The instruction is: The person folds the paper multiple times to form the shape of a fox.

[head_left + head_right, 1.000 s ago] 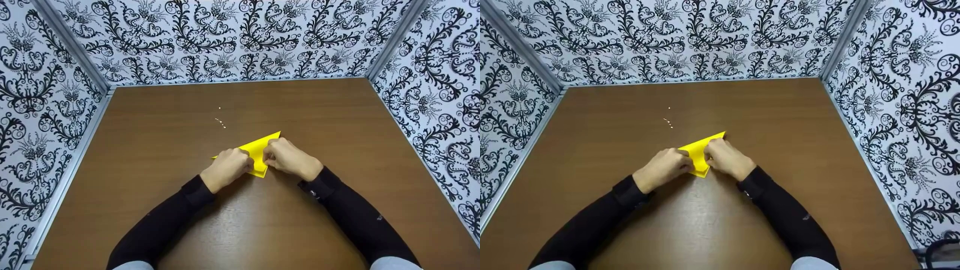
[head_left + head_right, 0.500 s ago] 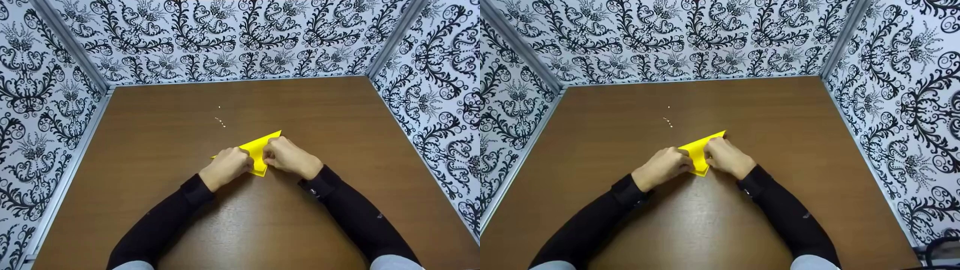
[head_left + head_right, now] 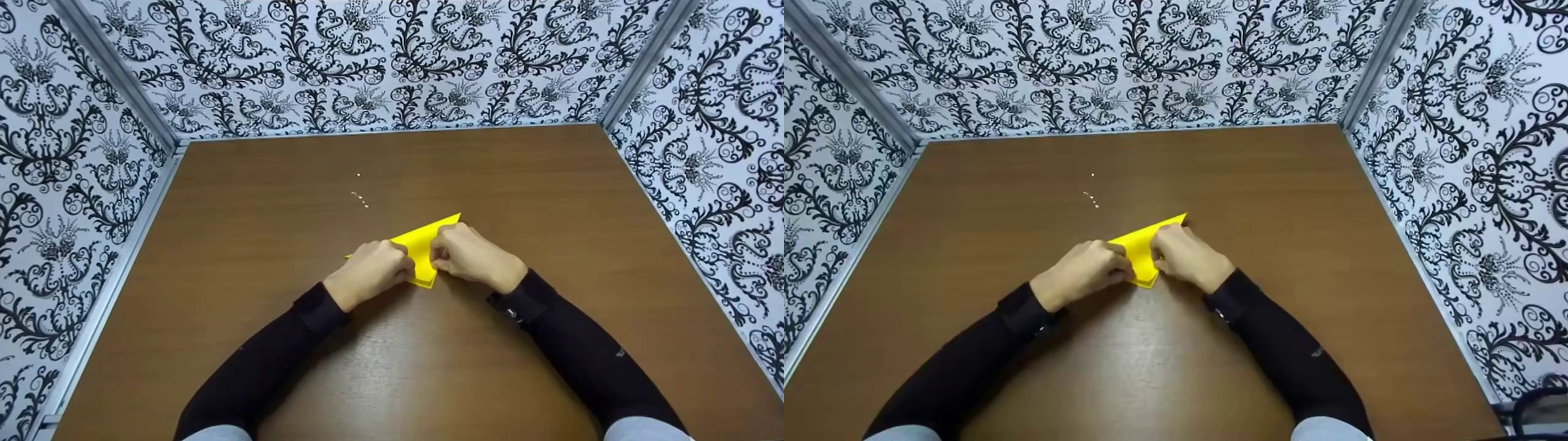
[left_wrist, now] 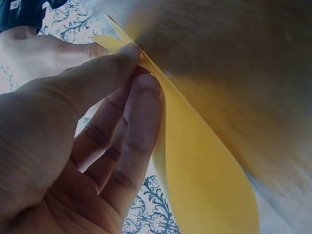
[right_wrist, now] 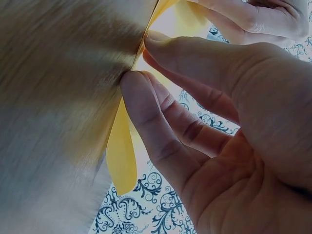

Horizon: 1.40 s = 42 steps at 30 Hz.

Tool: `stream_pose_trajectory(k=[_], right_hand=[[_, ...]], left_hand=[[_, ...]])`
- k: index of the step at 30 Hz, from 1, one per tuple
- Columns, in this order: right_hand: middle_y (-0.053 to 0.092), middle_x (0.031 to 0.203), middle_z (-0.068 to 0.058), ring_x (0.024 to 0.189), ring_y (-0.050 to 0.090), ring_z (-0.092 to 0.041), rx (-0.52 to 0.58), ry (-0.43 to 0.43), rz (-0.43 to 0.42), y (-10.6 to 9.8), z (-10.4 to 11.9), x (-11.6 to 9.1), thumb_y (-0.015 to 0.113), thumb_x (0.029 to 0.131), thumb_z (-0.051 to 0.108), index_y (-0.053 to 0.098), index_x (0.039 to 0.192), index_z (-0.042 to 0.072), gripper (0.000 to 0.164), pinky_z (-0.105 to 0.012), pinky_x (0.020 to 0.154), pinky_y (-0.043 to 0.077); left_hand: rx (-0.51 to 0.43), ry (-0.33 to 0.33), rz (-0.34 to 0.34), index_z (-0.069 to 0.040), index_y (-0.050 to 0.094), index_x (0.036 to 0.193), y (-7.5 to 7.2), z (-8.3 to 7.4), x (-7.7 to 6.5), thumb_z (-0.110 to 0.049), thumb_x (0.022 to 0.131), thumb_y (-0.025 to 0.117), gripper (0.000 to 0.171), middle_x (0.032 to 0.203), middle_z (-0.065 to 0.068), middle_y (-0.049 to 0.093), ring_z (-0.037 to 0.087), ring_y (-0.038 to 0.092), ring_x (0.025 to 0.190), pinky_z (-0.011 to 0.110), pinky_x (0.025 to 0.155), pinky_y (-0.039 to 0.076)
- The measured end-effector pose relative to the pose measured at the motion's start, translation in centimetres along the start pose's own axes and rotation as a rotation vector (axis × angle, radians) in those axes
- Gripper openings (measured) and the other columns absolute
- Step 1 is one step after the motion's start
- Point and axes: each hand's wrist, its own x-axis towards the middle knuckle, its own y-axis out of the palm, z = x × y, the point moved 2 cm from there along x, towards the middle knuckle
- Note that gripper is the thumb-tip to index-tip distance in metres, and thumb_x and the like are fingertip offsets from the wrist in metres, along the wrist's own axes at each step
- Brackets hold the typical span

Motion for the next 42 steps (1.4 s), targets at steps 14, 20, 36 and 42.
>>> stream_pose_trajectory(k=[14,20,36,42], right_hand=[[0.084,0.092,-0.006,0.086,0.077,-0.023,-0.007,-0.038,0.000,-0.13,-0.53,0.00,0.092,0.099,0.004,0.087,0.095,0.006,0.006,-0.041,0.081,0.069],[0.083,0.095,-0.009,0.089,0.079,-0.027,0.017,-0.081,0.012,-0.21,-0.36,0.07,0.092,0.099,0.005,0.087,0.097,0.006,0.005,-0.044,0.083,0.070],[0.081,0.098,-0.011,0.092,0.081,-0.029,0.026,-0.071,0.025,-0.06,-0.38,-0.08,0.095,0.097,0.006,0.089,0.097,0.006,0.006,-0.043,0.085,0.070],[0.079,0.099,-0.013,0.092,0.079,-0.029,0.032,-0.079,0.029,0.01,-0.49,-0.15,0.095,0.097,0.006,0.089,0.097,0.006,0.007,-0.042,0.084,0.069]], left_hand=[[-0.006,0.005,0.002,-0.019,0.093,0.100,0.15,-0.19,0.20,-0.021,0.102,0.093,0.003,0.099,0.000,0.085,0.020,0.081,0.087,0.041,0.079,0.072],[0.028,0.019,0.001,-0.019,0.093,0.100,0.10,-0.49,0.22,-0.024,0.104,0.091,0.006,0.099,0.000,0.084,0.019,0.081,0.086,0.041,0.076,0.072],[-0.027,0.009,0.017,-0.020,0.095,0.104,0.18,-0.10,0.16,-0.027,0.100,0.094,0.008,0.101,-0.001,0.086,0.019,0.083,0.090,0.039,0.081,0.072],[-0.061,-0.001,0.031,-0.020,0.095,0.105,0.29,0.08,0.17,-0.029,0.098,0.094,0.011,0.103,-0.001,0.087,0.019,0.084,0.092,0.040,0.083,0.073]])
